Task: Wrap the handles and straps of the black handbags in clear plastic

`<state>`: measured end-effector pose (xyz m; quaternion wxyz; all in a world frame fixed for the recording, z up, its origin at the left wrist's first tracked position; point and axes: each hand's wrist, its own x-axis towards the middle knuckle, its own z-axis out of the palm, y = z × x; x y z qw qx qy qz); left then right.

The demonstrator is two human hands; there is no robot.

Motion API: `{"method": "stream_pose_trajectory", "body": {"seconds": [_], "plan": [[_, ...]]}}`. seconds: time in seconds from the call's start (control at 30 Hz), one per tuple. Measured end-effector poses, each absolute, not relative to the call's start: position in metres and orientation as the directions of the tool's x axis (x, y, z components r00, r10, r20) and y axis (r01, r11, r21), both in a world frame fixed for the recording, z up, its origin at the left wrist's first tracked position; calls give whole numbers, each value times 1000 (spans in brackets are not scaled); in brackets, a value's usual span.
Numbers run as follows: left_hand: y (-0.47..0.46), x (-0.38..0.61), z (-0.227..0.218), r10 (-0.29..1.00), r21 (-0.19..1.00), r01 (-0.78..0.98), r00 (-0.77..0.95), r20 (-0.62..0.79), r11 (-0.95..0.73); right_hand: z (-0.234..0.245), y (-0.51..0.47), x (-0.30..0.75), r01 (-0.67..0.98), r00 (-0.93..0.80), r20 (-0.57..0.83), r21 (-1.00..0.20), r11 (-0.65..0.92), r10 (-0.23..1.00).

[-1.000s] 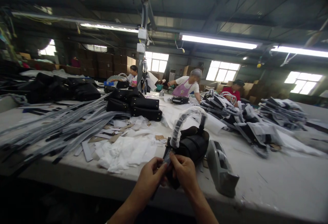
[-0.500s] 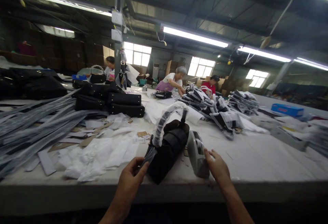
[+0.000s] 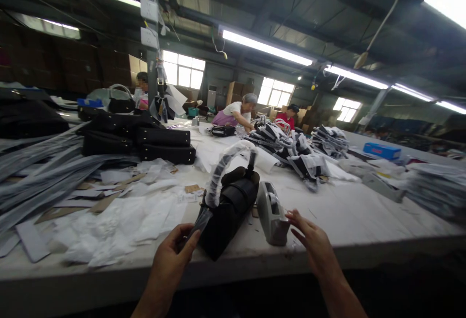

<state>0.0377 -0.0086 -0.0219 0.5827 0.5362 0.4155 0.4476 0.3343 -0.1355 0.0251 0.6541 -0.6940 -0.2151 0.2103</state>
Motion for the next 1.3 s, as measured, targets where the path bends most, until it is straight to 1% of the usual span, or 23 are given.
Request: {"method": "stream_pose_trajectory", "body": {"seconds": [0.17,0.27,0.33,0.4,0.5,0.57,0.63,0.7,0.77,0.87,0.93,1.0,1.1,1.17,1.23,1.3], "plan": [[-10,37,-22,963,993,-97,266,-34,62,-18,-147,327,-239,809,-224,-970,-44,544],[-11,36,-21,961,991,-113,275,-34,68,-44,-148,328,-274,822,-265,-960,-59,504],[-12,35,-20,961,991,-115,274,-37,71,-51,-148,322,-253,827,-249,-965,-63,505],[-14,35,-18,963,990,-120,267,-33,67,-47,-148,308,-210,781,-198,-976,-50,592],[-15,36,-16,965,988,-137,259,-28,66,-25,-141,272,-148,594,-101,-989,-15,798],[-15,37,-18,965,989,-138,261,-21,59,-6,-132,243,-116,461,-56,-993,-2,886],[-14,36,-21,963,991,-127,270,-3,39,12,-118,215,-55,343,1,-998,22,939],[-13,36,-24,956,994,-110,293,22,10,23,-100,193,11,262,39,-999,37,964],[-11,35,-27,951,995,-98,303,62,-33,28,-81,178,66,243,44,-997,29,969],[-10,35,-28,954,991,-94,275,117,-94,24,-54,169,173,327,43,-985,-15,944],[-11,34,-25,954,989,-102,267,133,-110,20,-43,169,239,382,68,-971,-27,922],[-13,33,-19,953,989,-126,283,105,-71,18,-39,171,277,386,90,-961,-23,918],[-17,31,-12,936,978,-182,352,-32,102,19,-43,176,276,339,40,-959,-58,940],[-18,29,-11,907,954,-222,411,-96,202,20,-50,180,225,252,-20,-971,-79,967],[-18,27,-13,885,934,-256,452,-114,251,19,-56,184,131,140,-48,-989,-67,989],[-17,27,-15,869,919,-273,480,-124,283,16,-60,187,37,66,-60,-997,-62,996]]}}
